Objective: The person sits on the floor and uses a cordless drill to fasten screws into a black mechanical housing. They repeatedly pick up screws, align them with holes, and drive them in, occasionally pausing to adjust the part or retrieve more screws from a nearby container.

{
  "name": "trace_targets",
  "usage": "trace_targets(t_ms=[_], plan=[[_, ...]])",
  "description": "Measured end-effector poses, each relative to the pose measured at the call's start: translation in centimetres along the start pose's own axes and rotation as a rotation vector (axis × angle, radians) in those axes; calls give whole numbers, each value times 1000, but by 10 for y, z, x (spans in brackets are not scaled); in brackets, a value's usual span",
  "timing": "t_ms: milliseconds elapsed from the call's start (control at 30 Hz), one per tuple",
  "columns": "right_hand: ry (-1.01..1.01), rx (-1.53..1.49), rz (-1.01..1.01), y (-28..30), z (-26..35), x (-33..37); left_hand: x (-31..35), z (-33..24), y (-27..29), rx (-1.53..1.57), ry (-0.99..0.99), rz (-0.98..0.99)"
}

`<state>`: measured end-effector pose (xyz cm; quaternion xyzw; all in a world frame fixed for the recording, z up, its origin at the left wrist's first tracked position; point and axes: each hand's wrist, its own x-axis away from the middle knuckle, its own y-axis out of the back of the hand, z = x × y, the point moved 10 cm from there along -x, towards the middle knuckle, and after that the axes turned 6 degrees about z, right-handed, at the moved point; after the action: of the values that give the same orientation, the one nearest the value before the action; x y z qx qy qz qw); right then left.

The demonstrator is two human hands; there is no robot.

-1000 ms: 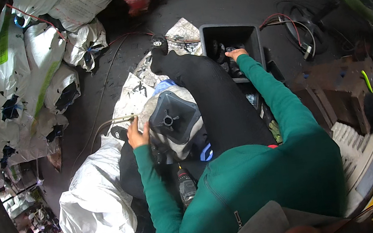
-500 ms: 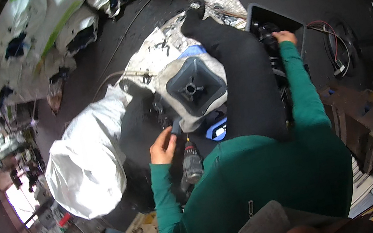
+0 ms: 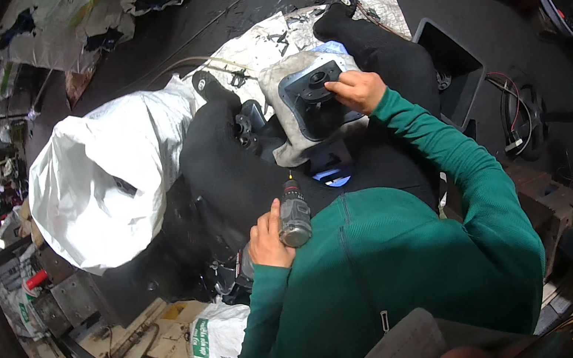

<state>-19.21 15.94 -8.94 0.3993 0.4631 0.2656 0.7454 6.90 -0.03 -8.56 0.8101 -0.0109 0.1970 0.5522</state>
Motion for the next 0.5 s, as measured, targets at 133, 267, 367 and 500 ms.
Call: trace_targets(t_ms=[133, 267, 367, 500], plan=[[1, 67, 87, -40, 3, 12, 5, 10, 7, 155, 24, -11], [21, 54, 145, -53, 5, 25, 2, 14, 9, 243, -11, -16], [-11, 25, 198, -59, 5, 29, -3, 19, 4, 260, -12, 61], [-53, -17, 291, -64, 8, 26, -13, 15, 19, 556, -82, 127]])
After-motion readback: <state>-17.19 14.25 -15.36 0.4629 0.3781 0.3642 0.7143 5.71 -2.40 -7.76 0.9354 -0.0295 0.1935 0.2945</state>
